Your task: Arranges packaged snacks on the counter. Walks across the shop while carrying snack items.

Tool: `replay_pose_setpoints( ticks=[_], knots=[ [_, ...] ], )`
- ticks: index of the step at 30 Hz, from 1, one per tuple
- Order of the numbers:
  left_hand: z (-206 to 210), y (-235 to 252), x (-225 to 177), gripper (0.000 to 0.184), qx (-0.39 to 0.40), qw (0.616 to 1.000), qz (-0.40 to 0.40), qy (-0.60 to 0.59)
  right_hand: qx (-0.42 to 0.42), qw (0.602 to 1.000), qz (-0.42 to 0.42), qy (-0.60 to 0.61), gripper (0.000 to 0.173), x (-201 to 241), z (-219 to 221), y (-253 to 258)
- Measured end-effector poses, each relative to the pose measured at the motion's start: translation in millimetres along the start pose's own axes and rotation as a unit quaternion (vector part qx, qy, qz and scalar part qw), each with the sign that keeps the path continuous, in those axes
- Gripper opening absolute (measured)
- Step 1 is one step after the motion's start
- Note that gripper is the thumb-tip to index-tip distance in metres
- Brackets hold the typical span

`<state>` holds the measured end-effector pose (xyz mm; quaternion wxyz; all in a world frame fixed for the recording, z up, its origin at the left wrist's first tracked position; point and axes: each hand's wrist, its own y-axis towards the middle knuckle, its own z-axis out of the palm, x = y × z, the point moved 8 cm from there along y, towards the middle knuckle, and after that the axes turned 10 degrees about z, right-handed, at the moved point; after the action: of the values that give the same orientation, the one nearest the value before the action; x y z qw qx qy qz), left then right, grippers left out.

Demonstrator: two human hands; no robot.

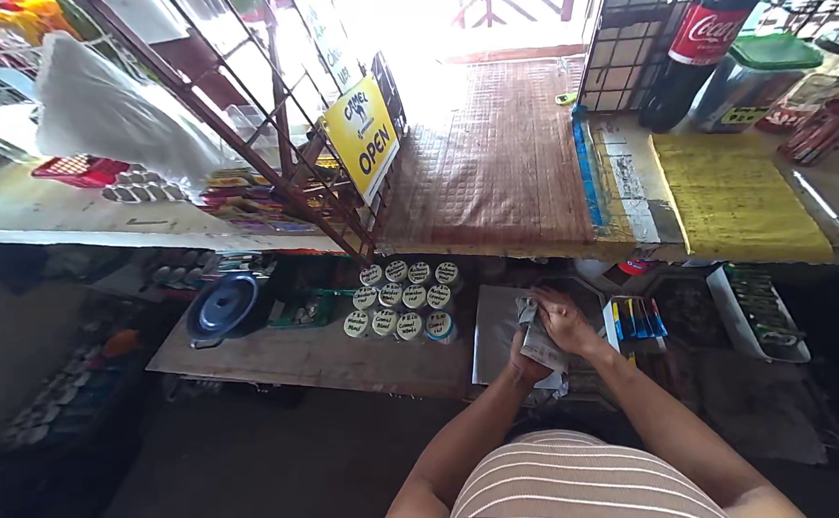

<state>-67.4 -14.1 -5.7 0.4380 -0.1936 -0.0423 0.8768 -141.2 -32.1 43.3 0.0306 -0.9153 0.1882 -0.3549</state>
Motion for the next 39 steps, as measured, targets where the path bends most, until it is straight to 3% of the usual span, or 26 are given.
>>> replay_pose_setpoints(
  ticks=[2, 3, 6, 9, 12, 14, 16, 19, 22, 25, 27, 33, 39],
  knots=[
    [-4.9, 0.5, 5.4, 0.059, 0.001, 0.999, -0.033, 0.001, 0.031, 0.997, 0.059, -0.028, 0.043, -19.0, -3.2, 8.2],
    [-5.3, 1.4, 8.0, 0.063, 0.007, 0.999, -0.05, 0.001, 0.008, 0.996, 0.084, -0.02, 0.042, -31.9, -9.5, 9.5],
    [-5.6, 4.9, 13.8, 0.068, 0.055, 0.993, -0.084, -0.054, -0.13, 0.983, 0.117, 0.057, 0.04, -73.0, -43.1, -4.6],
    [-15.6, 4.0, 20.7, 0.072, -0.005, 0.993, -0.104, -0.049, -0.263, 0.945, 0.098, 0.167, 0.037, -112.9, -86.8, -49.9],
    [-25.7, 8.4, 31.4, 0.061, -0.079, 0.988, -0.127, 0.04, -0.354, 0.891, 0.133, 0.252, 0.039, -159.1, -124.3, -109.4],
    [-20.9, 20.9, 30.2, 0.047, -0.092, 0.965, -0.108, 0.22, -0.405, 0.851, 0.175, 0.284, 0.039, -192.2, -136.8, -146.2],
    [-0.5, 42.5, 27.3, 0.034, 0.014, 0.896, -0.074, 0.438, -0.442, 0.821, 0.206, 0.296, 0.039, -217.0, -140.8, -178.0],
    [45.3, 74.1, 36.5, 0.027, 0.228, 0.718, -0.052, 0.655, -0.464, 0.8, 0.236, 0.298, 0.039, -235.0, -139.0, -213.6],
    [82.3, 89.7, 60.1, 0.026, 0.394, 0.537, -0.062, 0.743, -0.473, 0.8, 0.246, 0.275, 0.037, -248.9, -134.0, -238.0],
    [103.0, 97.9, 81.8, 0.025, 0.488, 0.409, -0.053, 0.769, -0.47, 0.808, 0.251, 0.251, 0.037, -263.2, -133.0, -256.6],
    [113.9, 103.2, 92.1, 0.025, 0.514, 0.378, -0.022, 0.77, -0.474, 0.806, 0.253, 0.246, 0.037, -273.6, -134.6, -266.5],
    [122.6, 117.2, 121.0, 0.026, 0.54, 0.346, 0.056, 0.765, -0.463, 0.803, 0.297, 0.23, 0.039, -299.6, -140.6, -278.8],
    [103.5, 131.0, 138.6, 0.029, 0.543, 0.317, 0.02, 0.778, -0.463, 0.809, 0.285, 0.222, 0.037, -310.7, -148.5, -275.9]
  ],
)
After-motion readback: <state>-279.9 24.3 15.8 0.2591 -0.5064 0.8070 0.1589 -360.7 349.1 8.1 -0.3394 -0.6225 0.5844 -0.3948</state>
